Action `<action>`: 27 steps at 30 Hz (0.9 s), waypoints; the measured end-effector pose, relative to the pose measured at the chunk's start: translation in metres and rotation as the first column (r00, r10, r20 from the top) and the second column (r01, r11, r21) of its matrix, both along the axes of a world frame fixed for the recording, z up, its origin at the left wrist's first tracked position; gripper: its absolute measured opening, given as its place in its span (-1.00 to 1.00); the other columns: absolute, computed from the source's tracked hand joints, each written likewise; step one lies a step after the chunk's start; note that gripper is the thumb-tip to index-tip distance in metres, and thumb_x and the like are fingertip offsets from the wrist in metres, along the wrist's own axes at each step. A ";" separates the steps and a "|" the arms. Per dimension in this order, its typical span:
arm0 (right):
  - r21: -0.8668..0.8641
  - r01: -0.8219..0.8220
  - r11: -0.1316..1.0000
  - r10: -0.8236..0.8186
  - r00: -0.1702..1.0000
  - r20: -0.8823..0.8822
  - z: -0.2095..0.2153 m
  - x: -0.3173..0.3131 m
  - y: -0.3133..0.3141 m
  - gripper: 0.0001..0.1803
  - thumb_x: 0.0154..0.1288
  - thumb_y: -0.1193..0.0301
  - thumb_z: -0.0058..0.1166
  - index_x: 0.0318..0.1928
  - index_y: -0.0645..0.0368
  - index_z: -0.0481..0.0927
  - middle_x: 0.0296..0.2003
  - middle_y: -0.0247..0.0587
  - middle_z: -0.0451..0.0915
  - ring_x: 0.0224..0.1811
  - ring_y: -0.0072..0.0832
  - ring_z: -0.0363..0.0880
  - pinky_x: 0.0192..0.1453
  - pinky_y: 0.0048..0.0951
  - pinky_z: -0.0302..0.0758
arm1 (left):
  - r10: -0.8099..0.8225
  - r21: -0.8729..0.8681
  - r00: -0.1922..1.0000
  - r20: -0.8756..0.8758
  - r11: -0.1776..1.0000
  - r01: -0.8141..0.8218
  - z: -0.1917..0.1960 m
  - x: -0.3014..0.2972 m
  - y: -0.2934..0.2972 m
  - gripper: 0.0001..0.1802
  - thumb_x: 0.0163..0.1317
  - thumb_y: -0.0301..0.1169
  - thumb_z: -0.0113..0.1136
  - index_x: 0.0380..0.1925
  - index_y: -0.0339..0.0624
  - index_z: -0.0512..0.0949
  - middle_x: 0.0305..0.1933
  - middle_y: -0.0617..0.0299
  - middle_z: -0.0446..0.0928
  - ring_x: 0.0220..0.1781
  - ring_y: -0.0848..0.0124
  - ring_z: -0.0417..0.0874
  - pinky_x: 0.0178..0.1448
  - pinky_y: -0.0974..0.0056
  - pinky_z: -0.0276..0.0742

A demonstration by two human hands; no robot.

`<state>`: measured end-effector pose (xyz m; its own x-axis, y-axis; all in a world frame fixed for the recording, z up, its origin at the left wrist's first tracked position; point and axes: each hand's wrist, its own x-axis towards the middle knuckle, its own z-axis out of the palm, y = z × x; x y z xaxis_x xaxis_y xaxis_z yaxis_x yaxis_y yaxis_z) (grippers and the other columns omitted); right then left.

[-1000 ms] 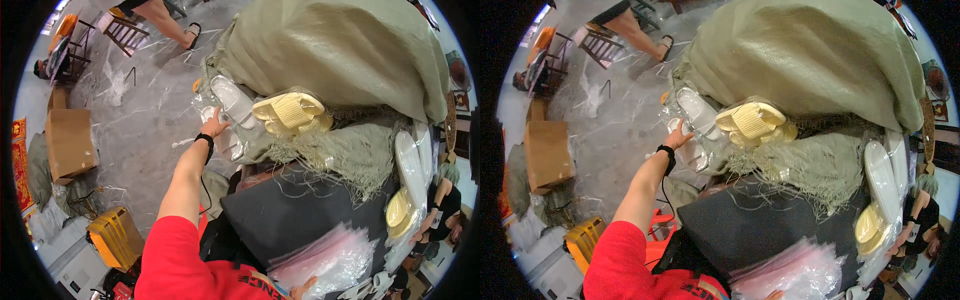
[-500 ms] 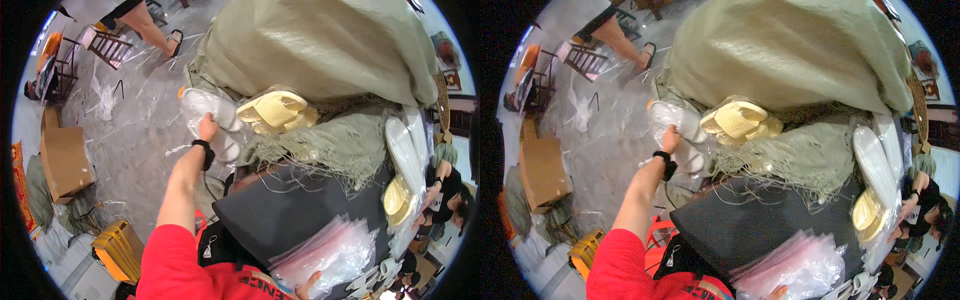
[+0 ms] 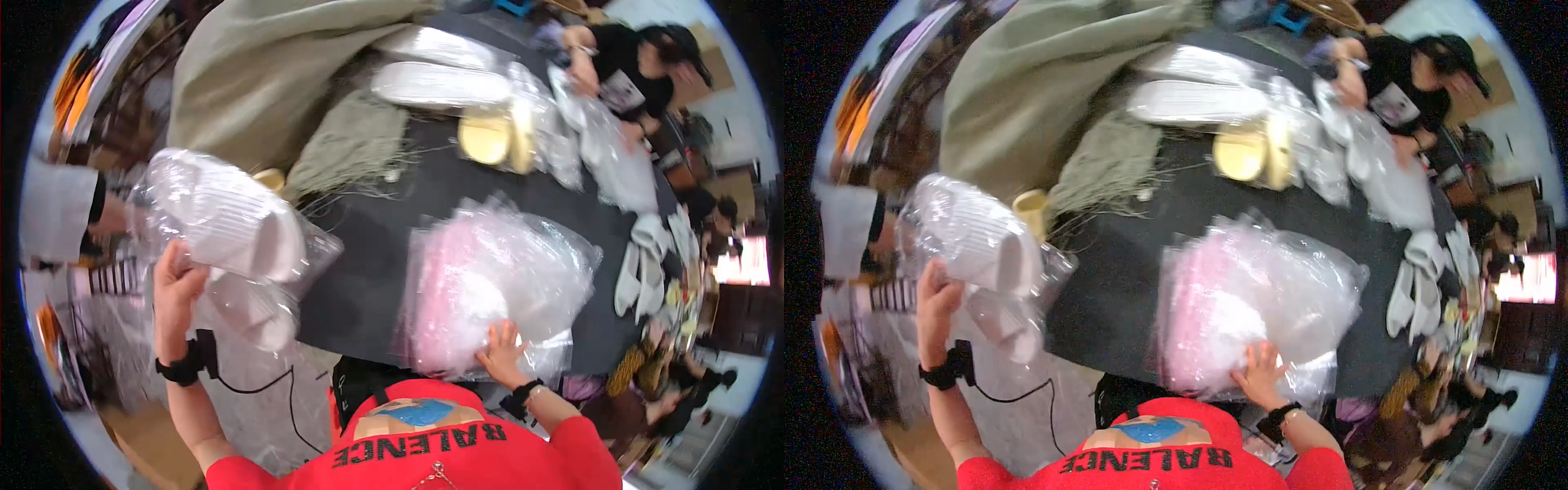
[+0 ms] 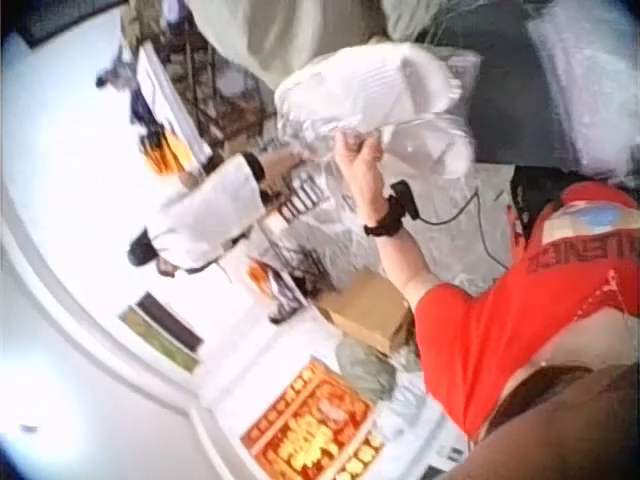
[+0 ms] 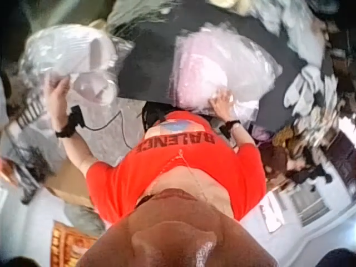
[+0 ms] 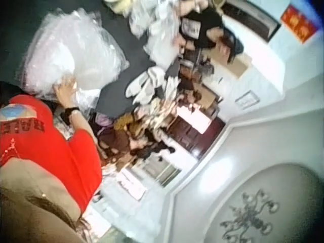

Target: The person is packing various colors of slippers/slides into plastic bags and then putting them into a large sack.

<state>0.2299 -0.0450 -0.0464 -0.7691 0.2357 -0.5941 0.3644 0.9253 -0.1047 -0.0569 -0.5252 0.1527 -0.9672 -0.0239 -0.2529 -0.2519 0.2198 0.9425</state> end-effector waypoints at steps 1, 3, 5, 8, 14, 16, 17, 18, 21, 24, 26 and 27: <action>0.004 0.041 0.999 -0.041 0.999 -0.016 0.001 0.002 0.000 -0.12 0.07 -0.16 -0.08 0.31 -0.02 -0.02 0.33 0.06 -0.29 0.35 0.13 -0.42 0.11 0.49 -0.41 | -0.062 0.052 0.998 0.014 0.997 0.061 0.004 -0.005 0.033 -0.77 -0.04 -0.57 0.05 -0.30 -0.19 0.42 -0.57 0.45 0.36 -0.62 0.69 0.25 -0.59 0.56 0.08; 0.019 0.008 1.000 -0.007 0.998 -0.062 -0.003 0.003 0.001 -0.11 0.05 -0.20 -0.09 0.31 -0.05 -0.01 0.33 0.04 -0.26 0.35 0.13 -0.40 0.09 0.52 -0.39 | -0.177 0.101 0.984 0.003 0.979 0.176 -0.001 -0.021 0.105 -0.67 -0.06 -0.56 0.01 -0.19 -0.23 0.42 -0.51 0.44 0.36 -0.57 0.66 0.26 -0.54 0.53 0.12; -0.005 -0.013 1.000 0.013 0.997 -0.079 -0.005 0.009 0.001 -0.11 0.06 -0.21 -0.10 0.31 -0.06 -0.02 0.33 0.05 -0.26 0.35 0.14 -0.39 0.09 0.52 -0.37 | -0.243 0.217 0.970 -0.031 0.945 0.244 -0.031 -0.035 0.167 -0.80 0.01 -0.48 0.13 -0.32 -0.18 0.42 -0.54 0.43 0.32 -0.58 0.62 0.25 -0.54 0.48 0.13; -0.020 -0.076 0.997 0.074 0.994 -0.080 0.001 0.004 -0.004 -0.11 0.06 -0.21 -0.12 0.31 -0.07 -0.01 0.33 0.04 -0.26 0.34 0.15 -0.35 0.08 0.53 -0.32 | -0.256 0.448 0.962 0.096 0.874 0.188 -0.053 -0.048 0.270 -0.72 0.09 -0.37 0.11 -0.20 -0.20 0.39 -0.45 0.34 0.36 -0.44 0.56 0.33 -0.40 0.44 0.26; 0.057 -0.038 0.998 0.041 0.998 -0.057 -0.005 0.016 -0.003 -0.10 0.08 -0.17 -0.09 0.30 0.06 0.00 0.33 0.11 -0.30 0.35 0.14 -0.41 0.08 0.51 -0.32 | -0.166 0.312 0.955 -0.246 0.919 0.240 -0.101 -0.050 0.277 -0.53 0.11 -0.37 0.11 0.04 -0.21 0.31 -0.17 0.16 0.45 -0.19 0.49 0.45 -0.16 0.36 0.41; 0.060 0.017 0.998 -0.017 1.000 0.005 -0.002 0.010 -0.006 -0.09 0.07 -0.14 -0.06 0.30 0.10 -0.02 0.32 0.15 -0.35 0.36 0.13 -0.48 0.09 0.50 -0.34 | 0.052 0.248 0.930 -0.364 0.968 0.043 -0.109 -0.055 0.215 -0.71 0.09 -0.49 0.08 -0.13 -0.23 0.45 -0.26 0.25 0.46 -0.21 0.52 0.45 -0.16 0.38 0.41; 0.051 0.039 0.998 -0.040 0.999 0.030 -0.006 0.011 -0.003 -0.02 0.01 -0.13 0.00 0.31 0.14 -0.06 0.33 0.15 -0.38 0.36 0.13 -0.52 0.10 0.49 -0.36 | 0.151 0.135 0.885 -0.441 0.986 -0.101 -0.123 -0.064 0.177 -0.71 0.08 -0.53 0.06 -0.13 -0.23 0.44 -0.26 0.28 0.45 -0.20 0.53 0.44 -0.13 0.40 0.39; 0.051 0.025 0.998 -0.027 0.999 0.028 -0.008 0.010 -0.001 -0.02 0.01 -0.13 0.00 0.31 0.14 -0.06 0.33 0.15 -0.38 0.36 0.13 -0.52 0.10 0.49 -0.36 | 0.266 0.147 0.867 -0.421 0.963 -0.224 -0.149 -0.078 0.135 -0.70 0.05 -0.51 0.01 -0.15 -0.27 0.45 -0.18 0.11 0.46 -0.15 0.33 0.48 -0.06 0.29 0.40; 0.074 -0.001 0.997 -0.006 0.995 0.099 -0.010 0.011 0.001 -0.03 0.00 -0.04 -0.04 0.33 0.11 -0.16 0.34 0.09 -0.42 0.37 0.07 -0.53 0.10 0.49 -0.33 | 0.397 -0.251 0.797 -0.455 0.802 -0.543 -0.245 -0.113 0.011 -0.66 -0.03 -0.49 0.11 -0.17 -0.27 0.46 -0.13 0.00 0.47 -0.09 0.12 0.48 0.03 0.19 0.36; 0.083 0.016 0.996 -0.021 0.998 0.058 -0.024 0.026 0.018 0.05 -0.09 -0.07 0.05 0.30 0.23 -0.11 0.32 0.16 -0.38 0.36 0.14 -0.48 0.14 0.44 -0.31 | -0.159 -0.723 0.919 -0.361 0.670 -0.168 -0.277 -0.145 -0.021 -0.54 -0.02 -0.39 0.15 -0.04 -0.14 0.39 -0.06 0.08 0.42 0.03 0.16 0.38 0.06 0.13 0.28; 0.128 -0.118 0.985 0.119 0.993 -0.003 -0.036 0.038 0.034 -0.03 0.03 -0.03 -0.13 0.32 0.20 -0.21 0.32 0.17 -0.43 0.36 0.13 -0.49 0.15 0.42 -0.27 | -0.429 -0.826 0.829 -0.359 0.559 -0.069 -0.285 -0.165 -0.012 -0.52 0.03 -0.35 0.14 0.02 -0.10 0.35 -0.07 0.10 0.41 0.02 0.20 0.37 0.05 0.11 0.26; 0.111 -0.091 0.990 0.086 0.995 0.045 -0.028 0.031 0.028 -0.07 0.07 0.01 -0.18 0.32 0.24 -0.24 0.32 0.21 -0.43 0.36 0.15 -0.49 0.18 0.39 -0.27 | -0.674 -0.918 0.674 -0.301 0.395 -0.015 -0.290 -0.171 -0.007 -0.49 0.07 -0.31 0.12 0.07 -0.06 0.31 -0.08 0.12 0.40 0.01 0.23 0.36 0.04 0.09 0.23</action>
